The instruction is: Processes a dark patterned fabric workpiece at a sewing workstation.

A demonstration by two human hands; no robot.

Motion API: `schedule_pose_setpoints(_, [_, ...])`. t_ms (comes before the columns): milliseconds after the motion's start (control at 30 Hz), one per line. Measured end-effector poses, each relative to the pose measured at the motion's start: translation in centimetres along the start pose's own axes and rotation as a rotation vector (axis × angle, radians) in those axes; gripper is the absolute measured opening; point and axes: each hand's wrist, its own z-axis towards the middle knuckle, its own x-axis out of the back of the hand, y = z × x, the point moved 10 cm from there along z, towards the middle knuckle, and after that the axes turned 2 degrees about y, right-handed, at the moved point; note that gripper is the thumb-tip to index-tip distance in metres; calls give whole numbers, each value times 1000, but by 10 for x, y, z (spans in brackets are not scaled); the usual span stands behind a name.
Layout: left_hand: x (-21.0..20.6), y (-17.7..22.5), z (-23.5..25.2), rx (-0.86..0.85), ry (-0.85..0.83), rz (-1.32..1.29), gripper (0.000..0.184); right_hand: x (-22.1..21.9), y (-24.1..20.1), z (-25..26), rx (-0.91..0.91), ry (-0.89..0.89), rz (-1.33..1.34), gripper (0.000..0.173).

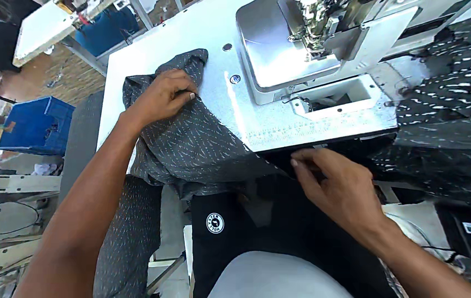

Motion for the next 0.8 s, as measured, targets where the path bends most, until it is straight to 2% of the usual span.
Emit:
schedule_pose_setpoints(100, [11,14,6,32,11,-144,24,-14,-45,64,112,55,277,23])
schedule_pose_setpoints(200, [17,35,10,79,-27,-267,22,-64,-65,126,8,-123,616,33])
schedule_pose_setpoints(267, [21,47,12,107,-24,-358,18,-89,-69,146,-90,-208,827,26])
schedule_pose_setpoints(333, [26,52,11,133,-17,-397,16,-98,-73,146,-166,-234,1062,16])
schedule_pose_setpoints(467, [26,64,2,65,-11,-407,18,-101,-76,129,-265,-275,1337,17])
schedule_pose_setpoints(600, [26,73,-3,-37,57,-362,24,-98,-73,123,-319,-306,1408,18])
schedule_pose_setpoints(800, [33,84,-12,-97,233,-372,13,-96,-74,118,-324,-320,1430,18])
